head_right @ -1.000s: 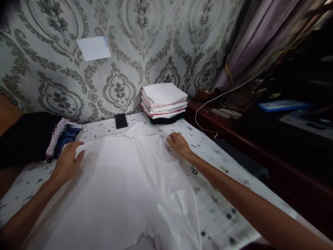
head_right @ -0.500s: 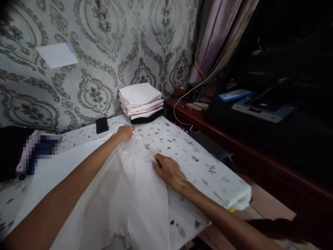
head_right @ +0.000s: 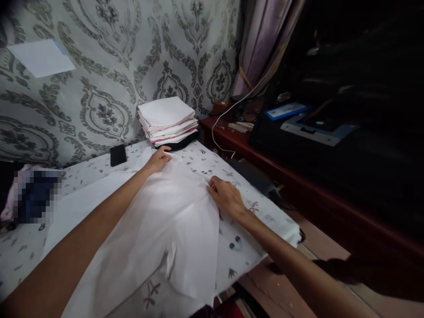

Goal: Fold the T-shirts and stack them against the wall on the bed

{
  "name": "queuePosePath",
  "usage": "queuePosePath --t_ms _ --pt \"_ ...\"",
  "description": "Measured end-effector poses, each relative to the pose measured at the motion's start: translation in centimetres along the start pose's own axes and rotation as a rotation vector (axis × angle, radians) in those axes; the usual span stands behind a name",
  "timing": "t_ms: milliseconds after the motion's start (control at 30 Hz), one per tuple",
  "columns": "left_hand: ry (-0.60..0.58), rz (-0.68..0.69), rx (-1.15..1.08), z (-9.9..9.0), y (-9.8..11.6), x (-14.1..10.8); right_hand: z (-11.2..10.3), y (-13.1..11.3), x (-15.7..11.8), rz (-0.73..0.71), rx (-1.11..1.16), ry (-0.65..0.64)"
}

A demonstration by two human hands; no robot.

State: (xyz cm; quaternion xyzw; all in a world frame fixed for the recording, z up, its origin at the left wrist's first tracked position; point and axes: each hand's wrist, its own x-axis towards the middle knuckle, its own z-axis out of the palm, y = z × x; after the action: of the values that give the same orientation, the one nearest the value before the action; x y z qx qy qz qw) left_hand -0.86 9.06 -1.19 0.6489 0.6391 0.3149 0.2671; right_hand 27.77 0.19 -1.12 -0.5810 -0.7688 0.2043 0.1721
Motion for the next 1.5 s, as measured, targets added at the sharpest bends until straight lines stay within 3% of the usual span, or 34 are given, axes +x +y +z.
queuePosePath --t_ms 100,233,400,533,767,867,1000,1100,1267,1400,1500 --pt "-0.042 0.09 0.051 -0.2 -0.1 -3.9 0.2 0.3 -2.5 -0.032 0.041 0.013" --pt "-0.142 0.272 0.202 -1.2 -0.2 -12.3 0.6 0.2 -8.2 -0.048 0.139 -0.024" --pt "-0.191 0.264 0.26 -2.1 0.0 -22.8 2.3 -1.2 -14.6 -0.133 0.24 -0.048" --pt "-0.202 0.264 0.308 -2.5 -0.1 -27.7 3.1 -2.1 -16.9 -0.121 0.339 -0.002" --pt "-0.237 0.348 0.419 -3.4 -1.0 -31.5 0.3 -0.8 -18.3 0.277 0.907 -0.042" --pt "-0.231 0.373 0.448 -3.6 -1.0 -32.8 0.1 0.0 -18.5 0.306 0.898 -0.12" --pt "-0.167 0.47 0.504 -3.9 -0.9 -35.0 0.7 0.4 -18.7 0.225 0.657 -0.147" --pt "-0.151 0.507 0.584 -4.4 -0.8 -36.8 0.8 0.3 -18.8 0.059 0.429 -0.132" --pt "-0.214 0.42 0.753 -6.3 -0.7 -39.3 0.6 0.0 -19.0 -0.223 0.218 -0.102" --pt "-0.347 0.235 0.773 -8.0 -0.2 -40.5 0.4 0.1 -19.1 -0.196 0.269 -0.1" --pt "-0.404 0.159 0.682 -8.7 0.2 -40.9 -0.2 0.8 -19.2 -0.132 0.294 -0.188"
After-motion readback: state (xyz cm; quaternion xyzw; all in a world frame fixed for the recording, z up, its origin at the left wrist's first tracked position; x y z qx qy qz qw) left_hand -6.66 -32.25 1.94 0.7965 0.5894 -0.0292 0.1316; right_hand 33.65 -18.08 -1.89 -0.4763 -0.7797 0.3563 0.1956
